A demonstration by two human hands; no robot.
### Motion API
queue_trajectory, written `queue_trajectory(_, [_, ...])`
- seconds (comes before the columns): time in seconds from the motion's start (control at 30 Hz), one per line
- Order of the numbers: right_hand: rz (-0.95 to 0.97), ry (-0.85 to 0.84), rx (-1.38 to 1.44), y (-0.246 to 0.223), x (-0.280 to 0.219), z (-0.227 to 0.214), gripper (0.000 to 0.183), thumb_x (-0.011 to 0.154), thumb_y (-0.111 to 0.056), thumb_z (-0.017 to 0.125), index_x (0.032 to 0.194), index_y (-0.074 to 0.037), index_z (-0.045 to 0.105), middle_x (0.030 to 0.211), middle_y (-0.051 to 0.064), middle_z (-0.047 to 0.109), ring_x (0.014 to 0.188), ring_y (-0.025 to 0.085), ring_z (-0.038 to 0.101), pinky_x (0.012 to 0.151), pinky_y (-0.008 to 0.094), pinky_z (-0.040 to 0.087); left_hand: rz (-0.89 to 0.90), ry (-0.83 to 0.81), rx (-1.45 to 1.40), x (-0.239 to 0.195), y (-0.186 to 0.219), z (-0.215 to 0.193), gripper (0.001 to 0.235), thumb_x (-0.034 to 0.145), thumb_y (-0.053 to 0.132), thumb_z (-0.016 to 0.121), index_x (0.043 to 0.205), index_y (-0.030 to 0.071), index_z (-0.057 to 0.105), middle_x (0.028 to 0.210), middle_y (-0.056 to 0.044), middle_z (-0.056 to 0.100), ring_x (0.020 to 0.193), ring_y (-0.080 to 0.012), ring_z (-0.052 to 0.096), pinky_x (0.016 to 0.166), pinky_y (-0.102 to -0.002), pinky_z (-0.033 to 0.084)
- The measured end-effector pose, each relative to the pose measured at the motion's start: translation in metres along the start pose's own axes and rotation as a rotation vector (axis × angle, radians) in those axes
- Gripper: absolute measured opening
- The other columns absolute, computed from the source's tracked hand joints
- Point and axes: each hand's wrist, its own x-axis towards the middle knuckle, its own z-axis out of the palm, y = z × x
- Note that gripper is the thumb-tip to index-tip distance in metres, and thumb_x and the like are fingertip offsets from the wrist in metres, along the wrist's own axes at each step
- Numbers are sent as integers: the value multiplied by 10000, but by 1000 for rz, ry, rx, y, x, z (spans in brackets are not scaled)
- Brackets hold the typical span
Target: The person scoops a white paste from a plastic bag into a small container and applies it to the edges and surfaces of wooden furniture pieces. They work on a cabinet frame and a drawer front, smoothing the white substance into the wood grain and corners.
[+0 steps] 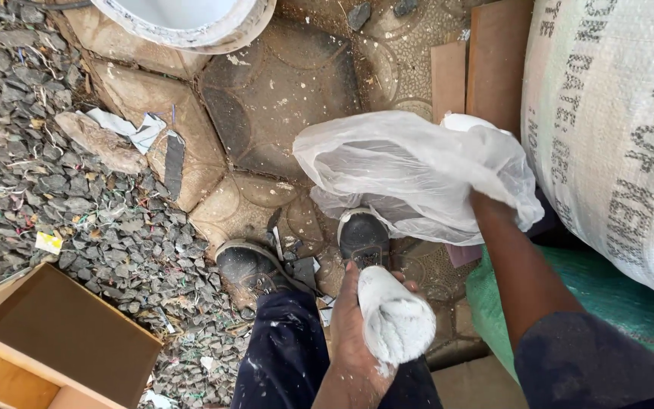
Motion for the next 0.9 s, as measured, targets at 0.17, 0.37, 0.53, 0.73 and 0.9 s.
queue_trajectory(0.17, [117,-4,218,-25,-26,-17,400,804,20,599,1170,-124,669,1069,3,704,837,155,641,591,249,520,159,244,62,-1,6,15,580,977,620,565,980,56,699,904,-216,737,828,-341,713,794,-484,577])
queue_trajectory(0.37, [257,-24,479,-69,-55,-33,471,811,54,598,1247,-113,658,1126,1,703,877,143,631,605,223,527,226,333,123,-17,13,33,599,985,582,549,1058,12,715,932,-240,750,858,-380,724,840,-532,584])
queue_trajectory(0.53, [331,-13,630,-124,-88,-70,518,816,77,597,1298,-106,651,1165,-1,702,904,135,625,614,206,532,335,259,91,-11,21,29,442,1001,469,554,989,55,707,862,-178,722,792,-335,692,776,-493,575])
queue_trajectory(0.73, [619,-33,394,-178,-166,-82,375,935,168,516,1302,203,584,1097,363,641,926,391,600,841,421,500,306,164,57,-8,23,25,629,1004,579,493,1106,-7,697,919,-280,725,844,-403,707,813,-554,581])
queue_trajectory(0.9, [391,-259,-379,-220,-216,-63,463,743,-337,819,1205,-343,848,765,-18,935,700,37,732,644,225,565,342,120,28,3,23,19,578,1015,554,519,1060,0,681,857,-255,708,797,-395,707,763,-545,588])
